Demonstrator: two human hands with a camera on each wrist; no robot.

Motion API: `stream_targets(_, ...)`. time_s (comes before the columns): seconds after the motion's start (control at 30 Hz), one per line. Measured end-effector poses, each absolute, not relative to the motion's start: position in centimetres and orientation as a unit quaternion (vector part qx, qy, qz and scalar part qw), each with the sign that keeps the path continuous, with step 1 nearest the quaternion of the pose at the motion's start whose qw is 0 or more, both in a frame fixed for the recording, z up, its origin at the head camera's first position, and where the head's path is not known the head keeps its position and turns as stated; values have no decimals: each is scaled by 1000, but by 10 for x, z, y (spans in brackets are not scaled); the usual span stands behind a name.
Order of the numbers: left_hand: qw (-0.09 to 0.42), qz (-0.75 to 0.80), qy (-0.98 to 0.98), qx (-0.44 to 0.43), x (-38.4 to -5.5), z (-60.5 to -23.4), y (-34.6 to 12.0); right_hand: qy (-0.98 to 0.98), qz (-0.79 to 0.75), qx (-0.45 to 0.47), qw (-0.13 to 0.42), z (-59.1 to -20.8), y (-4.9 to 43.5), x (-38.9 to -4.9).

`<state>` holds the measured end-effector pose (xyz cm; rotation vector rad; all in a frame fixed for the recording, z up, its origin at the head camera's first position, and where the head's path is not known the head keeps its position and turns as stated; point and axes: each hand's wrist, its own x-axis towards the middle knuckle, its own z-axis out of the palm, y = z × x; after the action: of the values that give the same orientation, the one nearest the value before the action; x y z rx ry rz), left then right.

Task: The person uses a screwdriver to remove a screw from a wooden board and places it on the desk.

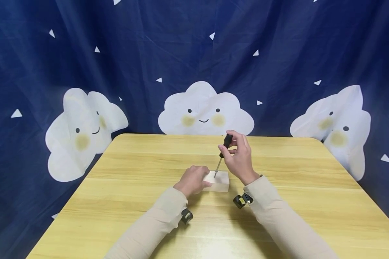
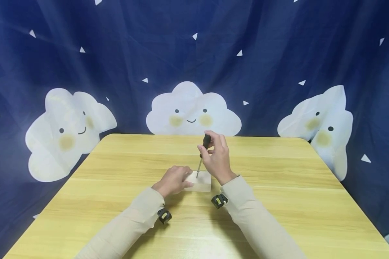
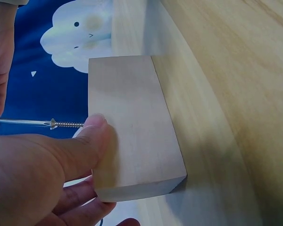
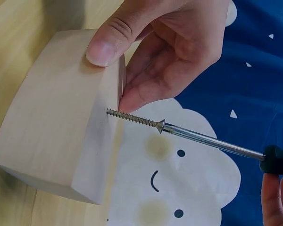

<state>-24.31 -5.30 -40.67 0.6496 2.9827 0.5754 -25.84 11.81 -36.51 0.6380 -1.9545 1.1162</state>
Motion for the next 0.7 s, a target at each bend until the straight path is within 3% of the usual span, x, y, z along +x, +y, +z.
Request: stream_targets(0.7, 13, 182, 959, 218, -241, -404, -53, -758, 451, 269, 387, -361, 118, -256)
